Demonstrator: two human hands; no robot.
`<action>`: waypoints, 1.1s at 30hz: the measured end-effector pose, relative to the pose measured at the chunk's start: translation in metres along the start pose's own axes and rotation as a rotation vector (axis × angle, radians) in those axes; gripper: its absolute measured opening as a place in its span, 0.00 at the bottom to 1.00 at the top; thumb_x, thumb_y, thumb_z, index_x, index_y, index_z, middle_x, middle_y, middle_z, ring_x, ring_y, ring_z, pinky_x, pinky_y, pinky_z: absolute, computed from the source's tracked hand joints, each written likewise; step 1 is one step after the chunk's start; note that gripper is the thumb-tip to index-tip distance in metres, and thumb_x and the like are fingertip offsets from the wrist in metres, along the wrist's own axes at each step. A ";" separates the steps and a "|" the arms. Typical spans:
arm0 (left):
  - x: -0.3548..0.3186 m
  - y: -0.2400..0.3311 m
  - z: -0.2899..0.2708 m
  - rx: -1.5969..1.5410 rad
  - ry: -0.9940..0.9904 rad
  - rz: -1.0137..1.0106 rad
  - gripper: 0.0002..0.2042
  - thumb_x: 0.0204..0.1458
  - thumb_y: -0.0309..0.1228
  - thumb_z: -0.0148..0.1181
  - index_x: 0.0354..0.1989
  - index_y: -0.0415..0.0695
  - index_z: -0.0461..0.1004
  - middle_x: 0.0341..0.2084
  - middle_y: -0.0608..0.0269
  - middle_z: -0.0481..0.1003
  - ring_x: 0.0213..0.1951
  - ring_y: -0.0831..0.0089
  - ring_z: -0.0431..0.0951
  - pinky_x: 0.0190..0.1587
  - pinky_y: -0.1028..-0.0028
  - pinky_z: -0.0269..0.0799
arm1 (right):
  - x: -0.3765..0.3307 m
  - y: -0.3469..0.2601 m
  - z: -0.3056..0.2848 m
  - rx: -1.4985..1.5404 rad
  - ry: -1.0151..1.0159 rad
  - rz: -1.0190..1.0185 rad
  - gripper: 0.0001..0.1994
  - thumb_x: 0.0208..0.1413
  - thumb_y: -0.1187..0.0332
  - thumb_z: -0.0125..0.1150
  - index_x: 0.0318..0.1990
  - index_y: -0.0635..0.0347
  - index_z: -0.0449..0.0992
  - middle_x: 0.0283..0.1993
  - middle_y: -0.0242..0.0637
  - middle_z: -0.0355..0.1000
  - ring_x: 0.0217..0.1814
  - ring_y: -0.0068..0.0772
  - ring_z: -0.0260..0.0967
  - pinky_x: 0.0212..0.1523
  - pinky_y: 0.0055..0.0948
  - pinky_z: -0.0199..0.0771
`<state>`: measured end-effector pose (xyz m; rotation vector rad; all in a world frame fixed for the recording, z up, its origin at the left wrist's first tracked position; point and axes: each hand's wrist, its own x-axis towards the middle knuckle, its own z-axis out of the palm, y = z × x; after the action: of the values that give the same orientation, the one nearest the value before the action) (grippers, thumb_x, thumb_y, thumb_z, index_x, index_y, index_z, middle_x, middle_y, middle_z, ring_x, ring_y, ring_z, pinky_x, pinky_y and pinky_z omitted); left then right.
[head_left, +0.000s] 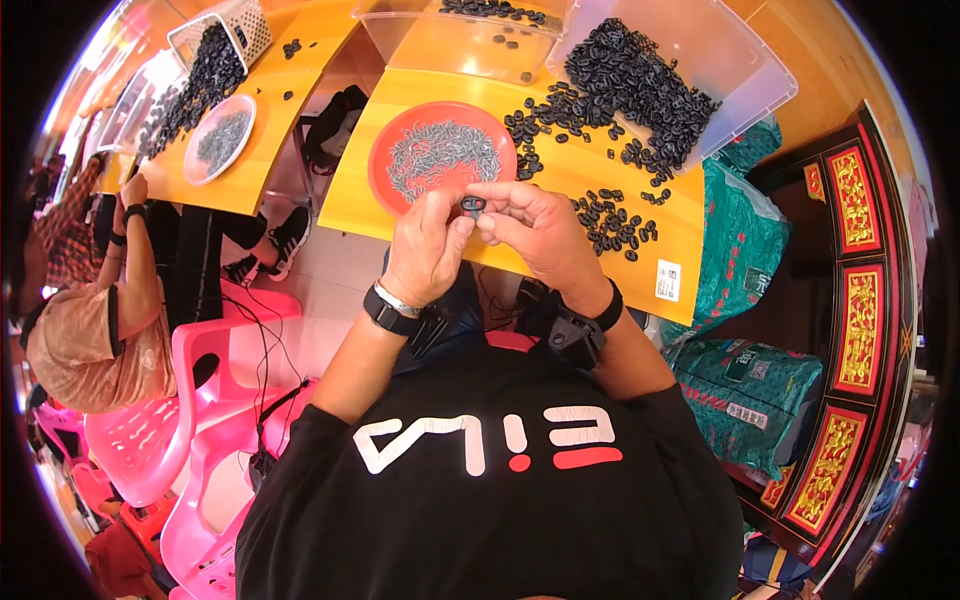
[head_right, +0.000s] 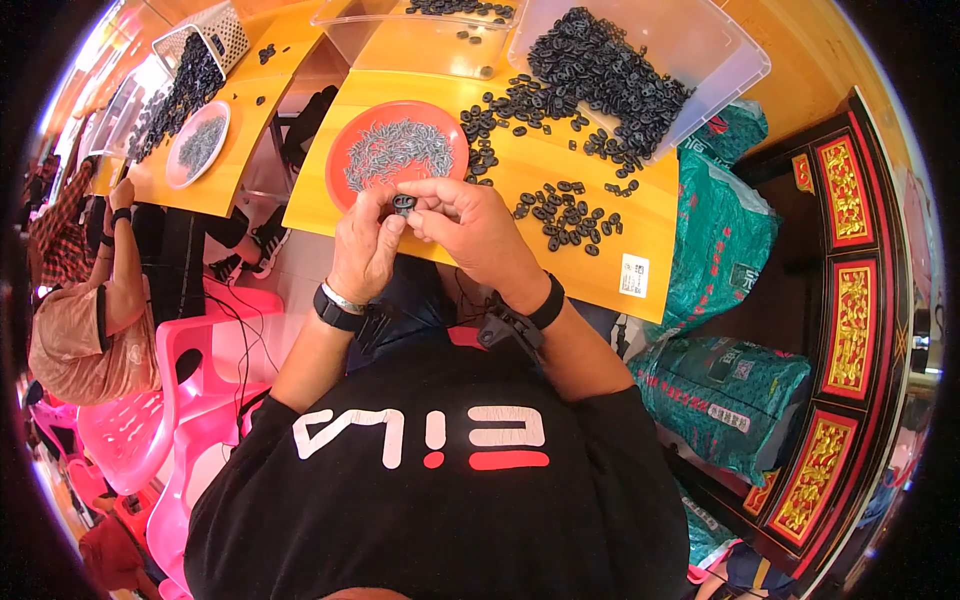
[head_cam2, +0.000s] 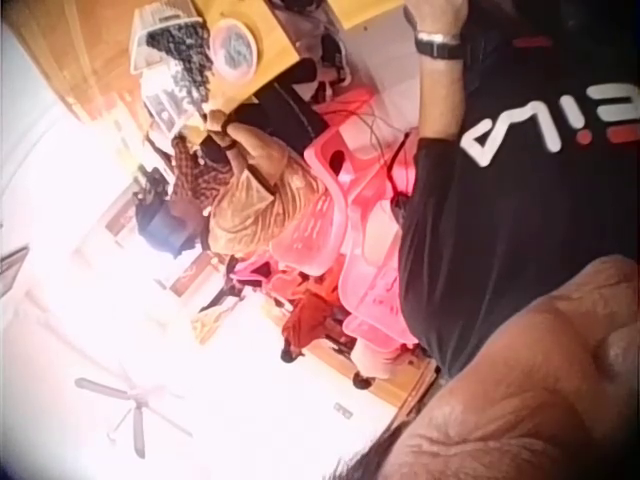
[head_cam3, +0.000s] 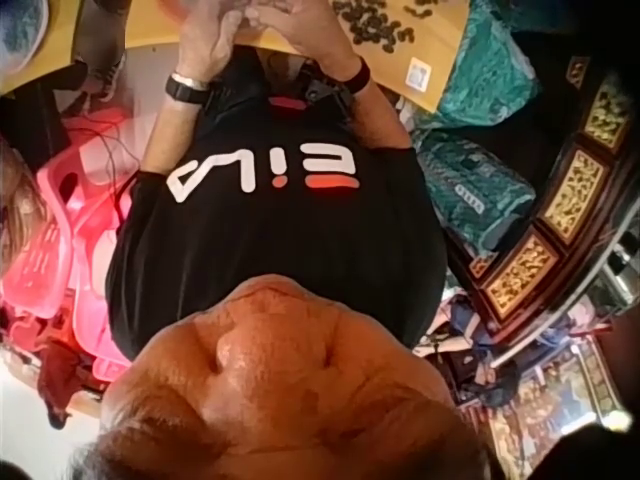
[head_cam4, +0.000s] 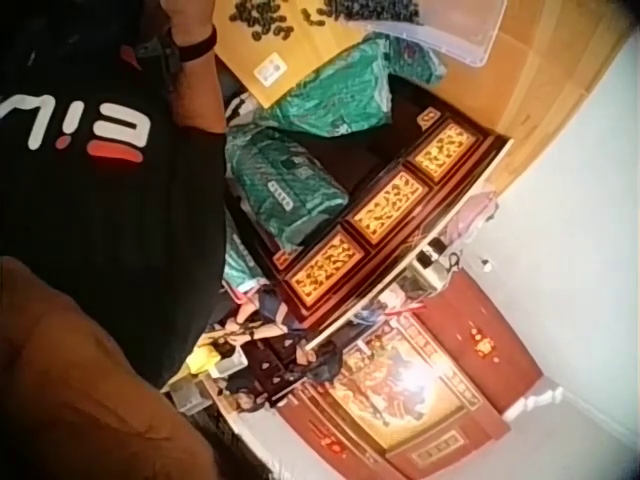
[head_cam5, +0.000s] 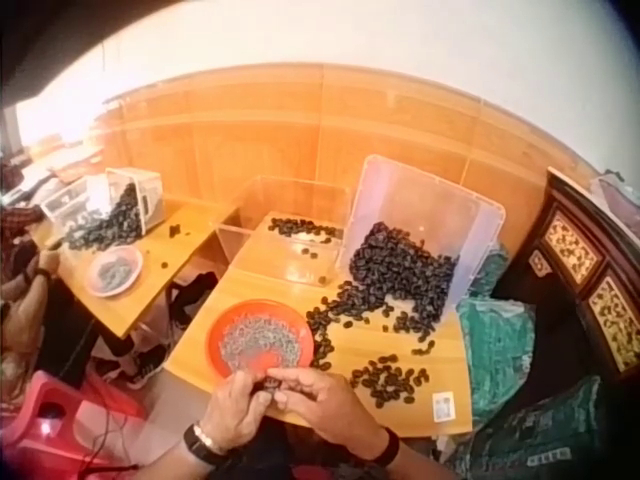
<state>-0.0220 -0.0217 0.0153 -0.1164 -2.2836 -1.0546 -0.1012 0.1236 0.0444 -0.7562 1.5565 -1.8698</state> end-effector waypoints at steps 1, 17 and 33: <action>0.000 -0.001 0.000 0.001 0.000 -0.004 0.10 0.53 0.27 0.52 0.42 0.37 0.65 0.26 0.51 0.71 0.30 0.55 0.72 0.33 0.63 0.68 | 0.001 0.000 0.000 0.013 -0.002 0.000 0.14 0.54 0.78 0.54 0.48 0.64 0.74 0.28 0.23 0.66 0.30 0.12 0.63 0.33 0.14 0.65; -0.003 0.002 0.005 0.005 0.014 0.011 0.09 0.53 0.27 0.52 0.41 0.37 0.66 0.27 0.49 0.70 0.30 0.52 0.71 0.33 0.62 0.67 | -0.003 0.003 -0.005 -0.096 -0.019 0.007 0.14 0.56 0.76 0.54 0.50 0.65 0.72 0.33 0.26 0.69 0.34 0.14 0.66 0.38 0.16 0.68; -0.005 0.002 0.010 0.011 0.063 0.067 0.09 0.53 0.25 0.52 0.42 0.37 0.65 0.27 0.49 0.69 0.30 0.52 0.70 0.32 0.61 0.67 | -0.007 0.001 0.004 -0.183 0.044 -0.065 0.12 0.56 0.79 0.50 0.48 0.68 0.71 0.30 0.27 0.68 0.31 0.15 0.64 0.35 0.16 0.67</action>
<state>-0.0225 -0.0127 0.0088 -0.1518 -2.2132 -0.9973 -0.0931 0.1265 0.0441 -0.8602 1.7679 -1.8178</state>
